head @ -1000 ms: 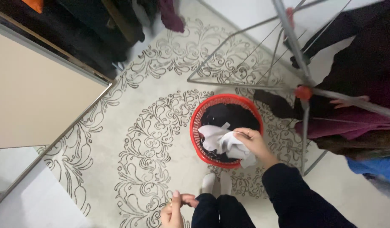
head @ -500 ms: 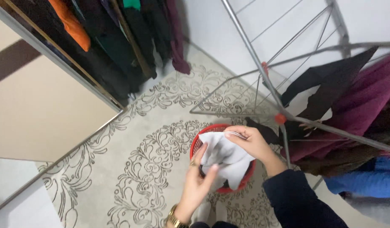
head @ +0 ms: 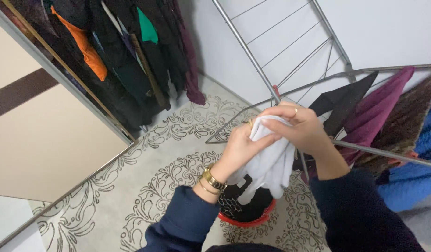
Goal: The person takes clothes from a red laundry basket and hangs them on a metal drying rack. They hang a mustard-colored top, a patterned scarf, and a white top, adjusting each item on the rack.
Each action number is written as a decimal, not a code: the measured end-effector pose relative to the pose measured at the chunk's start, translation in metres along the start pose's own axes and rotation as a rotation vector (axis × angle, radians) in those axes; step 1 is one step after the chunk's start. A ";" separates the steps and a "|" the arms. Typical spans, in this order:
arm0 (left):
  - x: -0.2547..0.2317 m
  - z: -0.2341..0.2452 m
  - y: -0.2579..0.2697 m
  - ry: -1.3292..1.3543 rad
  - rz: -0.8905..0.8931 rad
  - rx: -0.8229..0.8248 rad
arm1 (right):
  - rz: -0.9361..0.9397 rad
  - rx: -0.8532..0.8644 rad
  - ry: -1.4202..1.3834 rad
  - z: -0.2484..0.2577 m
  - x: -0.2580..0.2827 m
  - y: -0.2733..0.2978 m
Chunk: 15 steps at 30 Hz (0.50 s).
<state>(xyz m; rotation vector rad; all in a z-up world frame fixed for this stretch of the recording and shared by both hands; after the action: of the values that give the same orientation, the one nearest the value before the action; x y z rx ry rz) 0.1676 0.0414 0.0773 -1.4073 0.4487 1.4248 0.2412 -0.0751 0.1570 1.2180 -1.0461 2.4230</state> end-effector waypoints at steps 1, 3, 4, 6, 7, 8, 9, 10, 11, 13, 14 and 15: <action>-0.005 0.000 -0.001 0.000 -0.006 0.003 | 0.003 -0.005 0.003 0.003 0.001 0.002; -0.011 -0.002 -0.002 0.222 0.036 0.018 | -0.019 -0.036 -0.142 0.012 -0.002 0.007; -0.013 -0.001 -0.006 0.221 0.033 0.023 | -0.018 -0.042 -0.140 0.013 -0.012 0.009; -0.016 -0.001 -0.009 0.267 0.018 0.043 | -0.157 -0.077 -0.147 0.015 -0.044 0.019; -0.032 0.002 -0.009 0.268 0.018 0.049 | -0.159 -0.083 -0.146 0.015 -0.062 0.026; -0.048 0.005 -0.009 0.289 0.024 0.066 | -0.231 -0.088 -0.115 0.016 -0.085 0.035; -0.064 0.007 -0.009 0.309 0.033 0.080 | -0.305 -0.090 -0.085 0.016 -0.107 0.044; -0.061 0.008 -0.009 0.309 0.036 0.085 | -0.308 -0.094 -0.086 0.013 -0.112 0.056; -0.058 0.012 -0.013 0.325 0.031 0.069 | -0.291 -0.054 -0.116 0.007 -0.115 0.062; -0.056 0.019 -0.017 0.341 0.026 0.052 | -0.272 -0.015 -0.144 0.001 -0.114 0.072; -0.057 0.023 -0.019 0.352 0.014 0.036 | -0.263 0.025 -0.138 -0.002 -0.109 0.075; -0.058 0.028 -0.018 0.363 0.007 0.020 | -0.258 0.067 -0.133 -0.006 -0.103 0.080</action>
<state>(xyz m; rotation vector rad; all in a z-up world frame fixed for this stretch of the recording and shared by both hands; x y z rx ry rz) 0.1551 0.0486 0.1428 -1.6550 0.6964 1.1659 0.2624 -0.1176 0.0357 1.4553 -0.7893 2.2214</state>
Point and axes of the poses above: each hand's wrist, its own y-axis away from the middle knuckle, its own z-axis out of the back of the hand, x = y × z, the point moved 7 cm from there along -y, towards the middle knuckle, and after that the axes turned 1 degree about y, right-handed, at the moved point
